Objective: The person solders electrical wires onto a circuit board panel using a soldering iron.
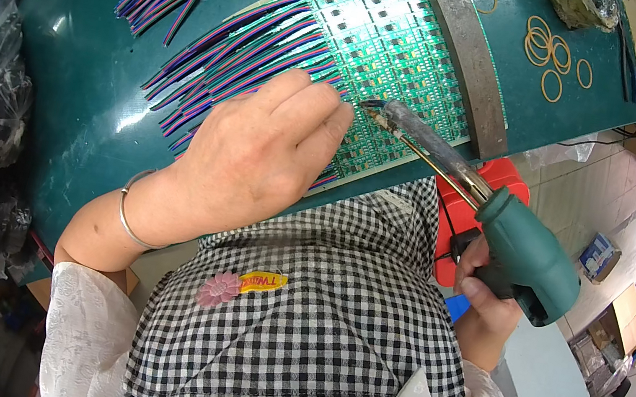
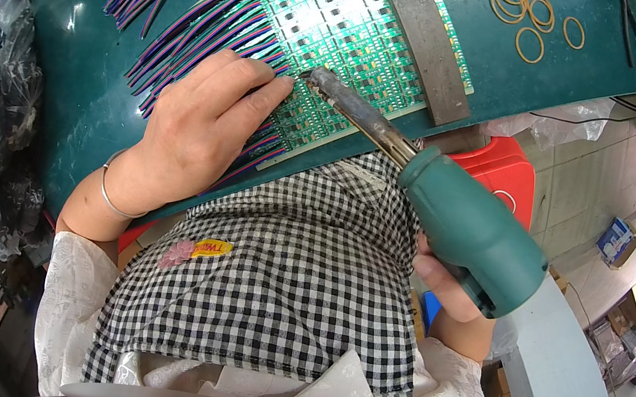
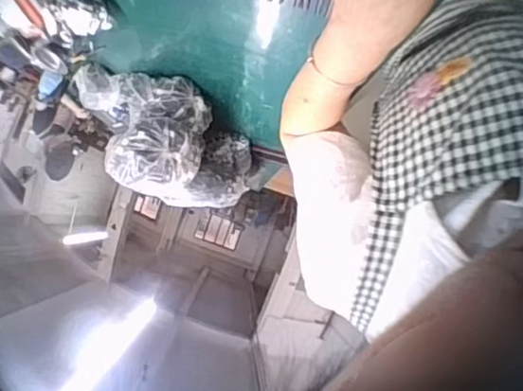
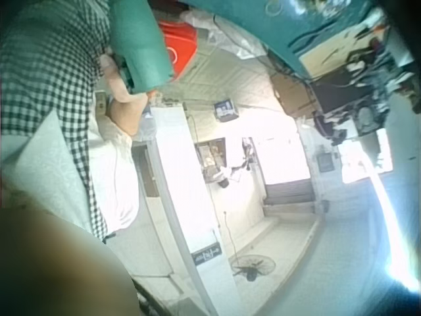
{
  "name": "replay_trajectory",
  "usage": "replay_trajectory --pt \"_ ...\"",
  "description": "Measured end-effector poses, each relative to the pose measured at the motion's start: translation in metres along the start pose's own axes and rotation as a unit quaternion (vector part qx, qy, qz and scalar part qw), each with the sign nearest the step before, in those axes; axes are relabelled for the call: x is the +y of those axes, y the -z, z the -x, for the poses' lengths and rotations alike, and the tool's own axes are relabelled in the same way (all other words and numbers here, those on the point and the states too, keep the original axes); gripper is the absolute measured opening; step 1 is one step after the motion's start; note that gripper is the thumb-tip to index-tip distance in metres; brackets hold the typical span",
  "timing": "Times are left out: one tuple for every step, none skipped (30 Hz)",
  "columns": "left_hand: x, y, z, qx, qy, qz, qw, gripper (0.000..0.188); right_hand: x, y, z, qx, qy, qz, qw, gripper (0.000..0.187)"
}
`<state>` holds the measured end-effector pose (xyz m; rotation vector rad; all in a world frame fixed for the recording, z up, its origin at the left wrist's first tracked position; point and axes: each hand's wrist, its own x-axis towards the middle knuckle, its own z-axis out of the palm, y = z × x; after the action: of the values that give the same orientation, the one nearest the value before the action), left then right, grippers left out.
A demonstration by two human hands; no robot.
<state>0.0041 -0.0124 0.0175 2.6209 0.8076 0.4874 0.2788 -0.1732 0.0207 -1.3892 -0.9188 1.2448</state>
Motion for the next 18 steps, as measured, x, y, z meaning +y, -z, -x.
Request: replay_trajectory --pt "0.0 0.0 0.0 0.003 -0.003 0.0 1.0 0.034 0.004 0.008 0.003 0.0 0.0 0.0 1.0 0.049" --pt "0.0 0.0 0.0 0.005 -0.005 0.0 1.0 0.034 0.009 0.017 0.005 -0.033 0.002 0.064 0.997 0.049" --pt "0.0 0.0 0.0 0.005 -0.005 0.0 1.0 0.034 0.011 0.022 0.006 -0.067 0.003 0.128 0.989 0.049" --pt "0.0 0.0 -0.001 0.005 -0.005 0.0 1.0 0.034 0.011 0.022 0.007 -0.067 0.003 0.128 0.99 0.049" --pt "0.001 0.0 -0.001 0.005 -0.004 -0.001 1.0 0.034 0.01 0.02 0.007 -0.059 0.01 0.156 0.986 0.048" --pt "0.001 0.0 -0.001 0.005 -0.004 0.0 1.0 0.034 0.008 0.018 0.007 -0.052 0.017 0.185 0.981 0.047" --pt "0.001 0.0 -0.002 0.002 -0.004 0.001 1.0 0.034 0.005 0.014 0.004 -0.049 0.017 0.185 0.981 0.047" --pt "0.002 0.0 -0.002 -0.001 -0.001 0.003 1.0 0.034 0.0 0.007 -0.003 -0.04 0.02 0.092 0.995 0.049" --pt "0.002 0.0 -0.002 -0.001 -0.001 0.003 1.0 0.034 -0.003 0.003 -0.007 -0.031 0.022 -0.002 0.999 0.05" --pt "0.002 0.0 -0.001 -0.001 0.0 0.001 1.0 0.034 -0.005 0.002 -0.007 -0.032 0.022 -0.002 0.999 0.05" --pt "0.001 0.0 -0.001 -0.001 0.002 0.0 1.0 0.034 -0.007 0.001 -0.005 -0.012 0.006 -0.026 1.0 0.052" --pt "0.001 0.0 0.0 0.0 0.003 0.0 1.0 0.034 -0.007 0.001 -0.003 0.009 -0.009 -0.049 0.999 0.055" --pt "0.001 0.0 -0.001 -0.001 0.002 -0.001 1.0 0.034 -0.006 0.001 -0.002 0.021 -0.003 -0.05 0.999 0.06" --pt "0.001 0.0 -0.001 -0.001 0.001 -0.001 1.0 0.034 -0.008 0.0 -0.002 0.021 -0.002 -0.05 0.999 0.06" --pt "0.002 0.0 -0.001 -0.001 0.001 -0.001 1.0 0.034 -0.01 -0.003 -0.002 0.029 -0.009 -0.044 0.999 0.061" --pt "0.002 0.0 -0.001 -0.002 0.002 -0.001 1.0 0.034 -0.011 -0.005 -0.002 0.035 -0.016 -0.039 0.998 0.063" --pt "0.002 0.0 -0.001 -0.003 0.003 -0.001 1.0 0.034 -0.01 -0.006 -0.002 0.035 -0.015 -0.039 0.998 0.063" --pt "0.002 0.0 -0.001 -0.003 0.003 -0.001 1.0 0.034 -0.009 -0.006 0.0 0.04 -0.019 -0.038 0.998 0.063"
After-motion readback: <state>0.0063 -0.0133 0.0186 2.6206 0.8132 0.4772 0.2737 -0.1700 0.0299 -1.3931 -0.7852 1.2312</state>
